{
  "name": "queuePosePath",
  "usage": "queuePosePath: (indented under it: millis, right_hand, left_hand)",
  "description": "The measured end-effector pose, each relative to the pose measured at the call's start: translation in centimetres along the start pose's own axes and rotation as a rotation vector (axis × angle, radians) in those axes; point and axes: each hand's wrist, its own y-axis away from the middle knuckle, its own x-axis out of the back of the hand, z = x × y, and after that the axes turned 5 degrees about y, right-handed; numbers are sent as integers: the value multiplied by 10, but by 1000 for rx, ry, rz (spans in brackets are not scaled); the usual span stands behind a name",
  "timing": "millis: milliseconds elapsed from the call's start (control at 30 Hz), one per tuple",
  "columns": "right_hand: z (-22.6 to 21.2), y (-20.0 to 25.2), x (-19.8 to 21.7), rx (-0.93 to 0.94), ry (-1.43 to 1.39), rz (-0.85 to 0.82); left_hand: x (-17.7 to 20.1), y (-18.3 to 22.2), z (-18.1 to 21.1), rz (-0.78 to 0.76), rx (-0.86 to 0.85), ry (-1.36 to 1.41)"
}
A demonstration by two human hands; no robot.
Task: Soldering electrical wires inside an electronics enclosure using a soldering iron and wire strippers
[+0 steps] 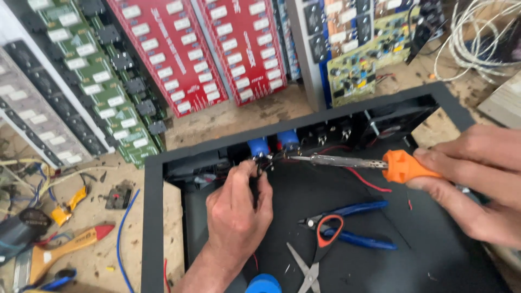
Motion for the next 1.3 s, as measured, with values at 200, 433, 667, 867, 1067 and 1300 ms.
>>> queuePosePath:
  millis: [200, 433, 667, 867, 1067, 1300]
  right_hand:
    - [218, 165, -151, -1164, 264, -578]
    - [28, 54, -34, -1028, -152, 220]
    - [17, 40, -17, -888, -2, 156]
    - [9, 29, -12, -888, 10, 149]
    - [35, 55, -24, -906, 31, 83]
    - [60, 81, -38, -990, -66, 96]
  left_hand:
    - [-2, -6, 2, 22, -3, -26]
    - [-3, -2, -3, 11, 7, 3]
    - [-6, 3, -4, -12, 60, -4]
    - [-9, 1, -3, 14, 76, -35]
    - [-8, -2, -2, 15, 49, -9]
    - [-6, 1, -5, 11, 46, 7]
